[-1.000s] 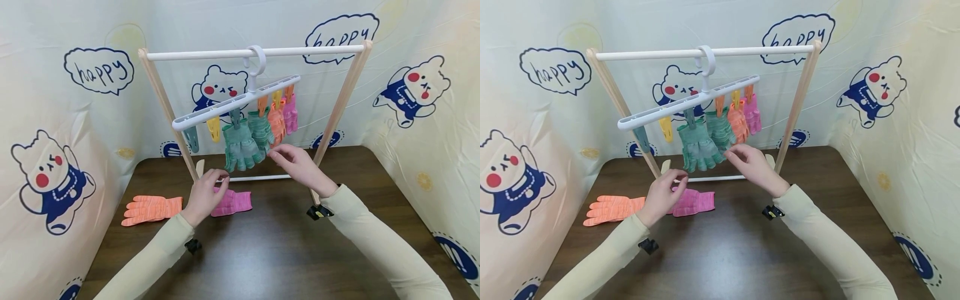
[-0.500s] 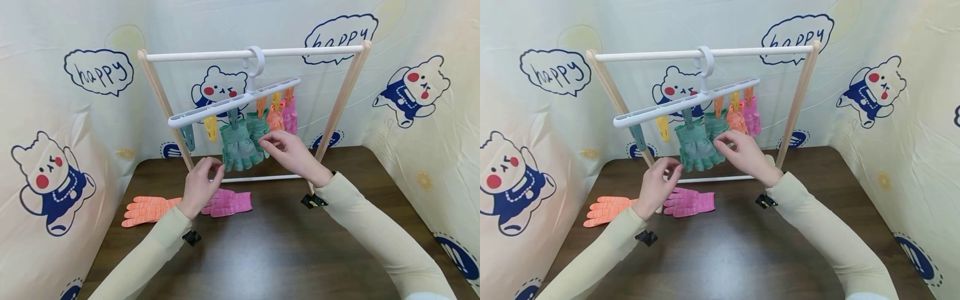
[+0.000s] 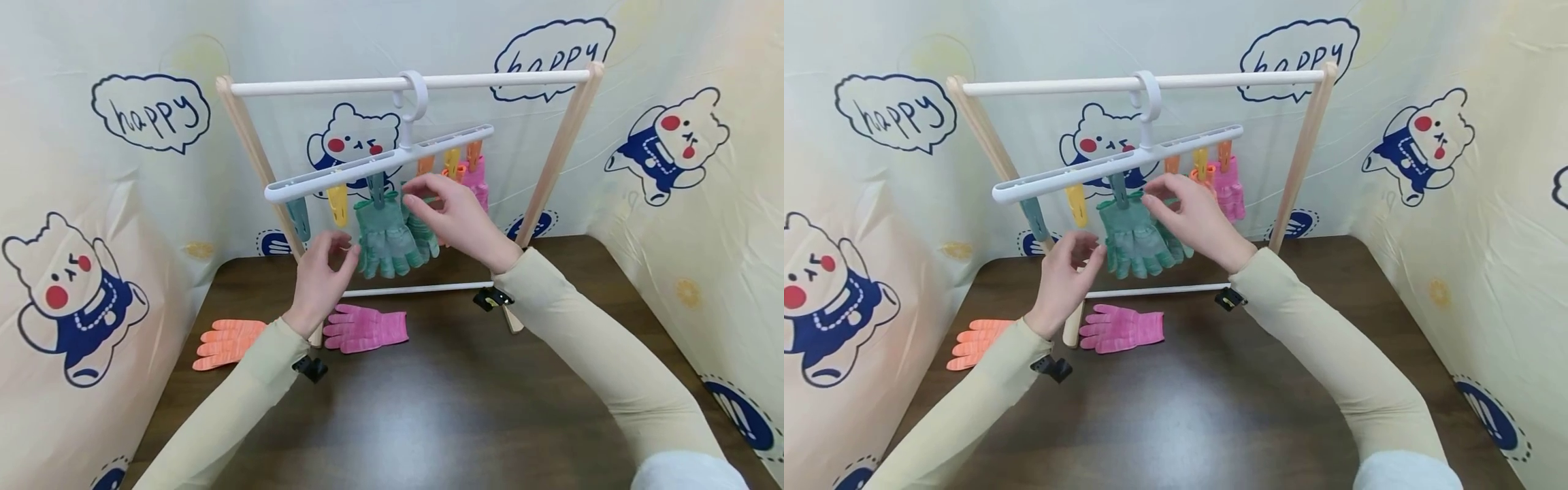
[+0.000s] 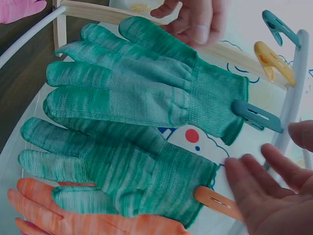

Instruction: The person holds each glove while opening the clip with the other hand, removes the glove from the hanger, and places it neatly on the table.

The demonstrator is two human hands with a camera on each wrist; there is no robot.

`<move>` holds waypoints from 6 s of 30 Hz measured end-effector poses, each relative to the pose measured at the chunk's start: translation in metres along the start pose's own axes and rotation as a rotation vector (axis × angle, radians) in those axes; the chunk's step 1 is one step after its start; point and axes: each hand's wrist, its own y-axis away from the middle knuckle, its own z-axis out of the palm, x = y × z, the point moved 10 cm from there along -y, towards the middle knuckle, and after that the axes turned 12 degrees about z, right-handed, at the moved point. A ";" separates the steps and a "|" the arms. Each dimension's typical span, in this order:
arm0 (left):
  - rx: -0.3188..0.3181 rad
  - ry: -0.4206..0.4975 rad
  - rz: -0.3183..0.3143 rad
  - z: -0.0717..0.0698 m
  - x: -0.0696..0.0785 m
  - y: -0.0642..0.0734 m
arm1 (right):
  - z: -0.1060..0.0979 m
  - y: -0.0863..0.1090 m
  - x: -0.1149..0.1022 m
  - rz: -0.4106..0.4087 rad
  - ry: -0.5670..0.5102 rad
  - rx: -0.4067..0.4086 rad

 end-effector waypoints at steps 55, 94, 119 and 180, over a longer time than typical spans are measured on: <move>-0.041 0.245 -0.082 0.018 -0.002 -0.038 | 0.046 -0.049 0.010 0.126 -0.573 -0.087; -0.043 0.269 -0.059 0.018 0.005 -0.035 | 0.034 -0.052 0.016 0.181 -0.722 0.078; -0.067 0.197 -0.058 0.022 -0.010 -0.014 | 0.041 -0.048 0.018 0.167 -0.708 0.038; -0.098 0.126 -0.092 0.020 -0.021 0.009 | 0.037 -0.014 0.029 0.089 -0.637 0.011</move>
